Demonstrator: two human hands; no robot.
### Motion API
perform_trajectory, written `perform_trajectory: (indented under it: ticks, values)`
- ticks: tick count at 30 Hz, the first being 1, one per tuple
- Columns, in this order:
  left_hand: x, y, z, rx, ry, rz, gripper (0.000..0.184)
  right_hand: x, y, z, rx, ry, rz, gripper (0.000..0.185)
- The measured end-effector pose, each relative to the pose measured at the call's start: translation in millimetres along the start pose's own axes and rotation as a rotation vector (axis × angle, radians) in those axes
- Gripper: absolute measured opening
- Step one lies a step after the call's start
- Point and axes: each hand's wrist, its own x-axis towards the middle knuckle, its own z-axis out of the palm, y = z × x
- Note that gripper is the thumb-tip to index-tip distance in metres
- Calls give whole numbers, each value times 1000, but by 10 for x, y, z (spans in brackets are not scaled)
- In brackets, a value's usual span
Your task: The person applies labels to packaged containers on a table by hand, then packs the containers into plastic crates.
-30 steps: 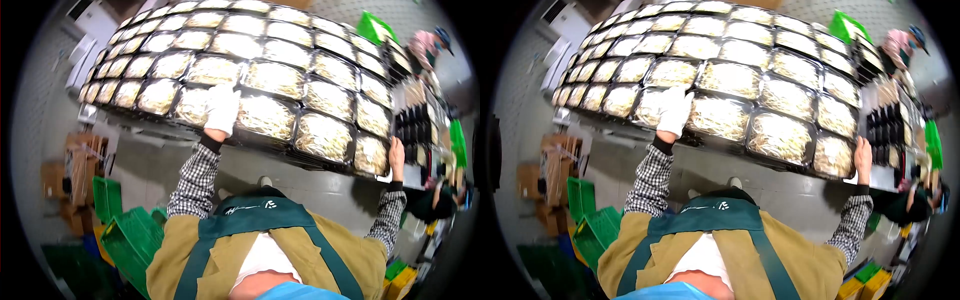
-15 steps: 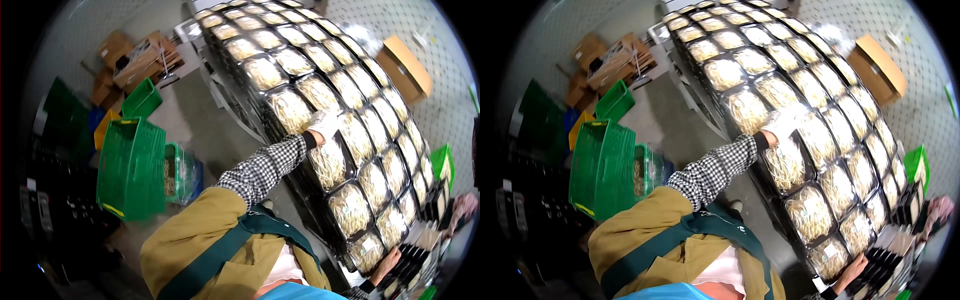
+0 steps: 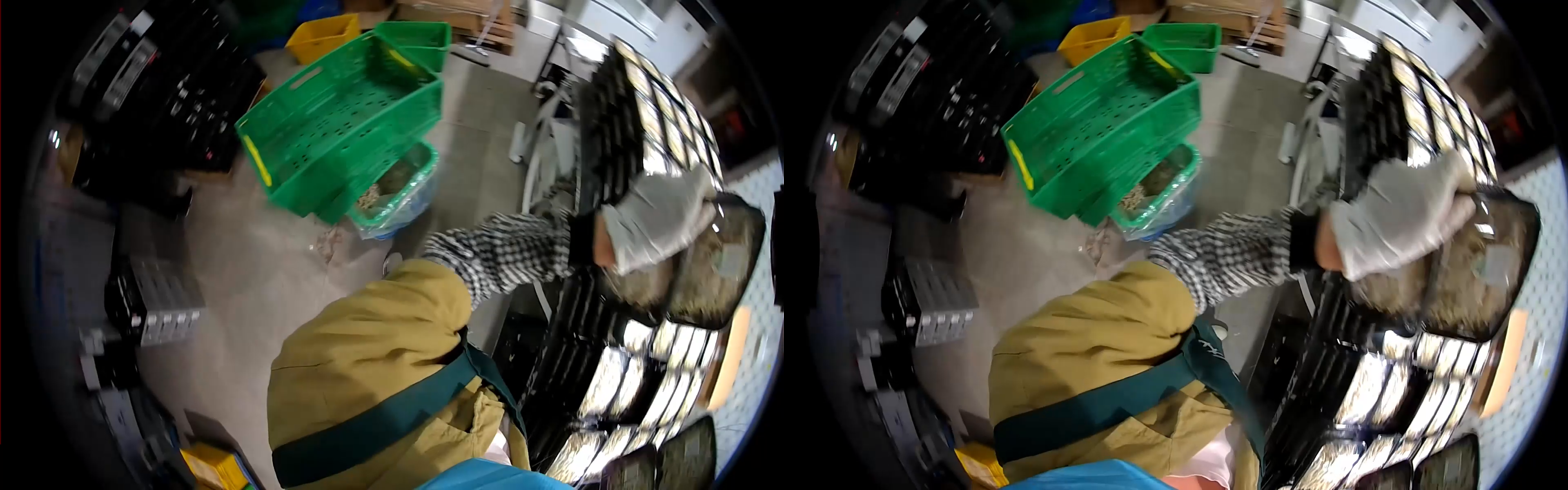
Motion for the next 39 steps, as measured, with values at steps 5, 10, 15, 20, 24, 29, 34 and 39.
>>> perform_trajectory:
  ticks: [5, 10, 15, 20, 24, 29, 34, 39]
  values:
    - [-258, -1068, -2395, 532, 376, 0, 18, -192, -2587, 1033, 508, -452, -298, 34]
    - [-1018, -2149, -4761, 673, 858, -470, 25, -1025, -6074, 1600, 858, -733, -685, 27]
    - [-2379, -3657, -6045, 694, 1222, -996, 28, -1829, -8591, 2391, 1126, -1121, -844, 29]
    - [-3533, -4307, -6456, 748, 1418, -1193, 27, -3023, -10336, 3070, 1158, -1274, -1033, 31]
    - [-3231, -4072, -6358, 1015, 1130, -1520, 66, -4444, -11147, 3519, 1237, -1222, -1097, 31]
    - [-2858, -3793, -5596, 882, -109, -1538, 37, -5471, -11103, 3923, 973, -1235, -1127, 37]
    - [-3215, -4352, -5360, 190, -133, -1388, 58, -4942, -10541, 3317, 1108, -913, -1357, 30]
    - [-3149, -4547, -5510, 243, -399, -1151, 42, -3449, -8616, 2336, 1421, -1122, -847, 27]
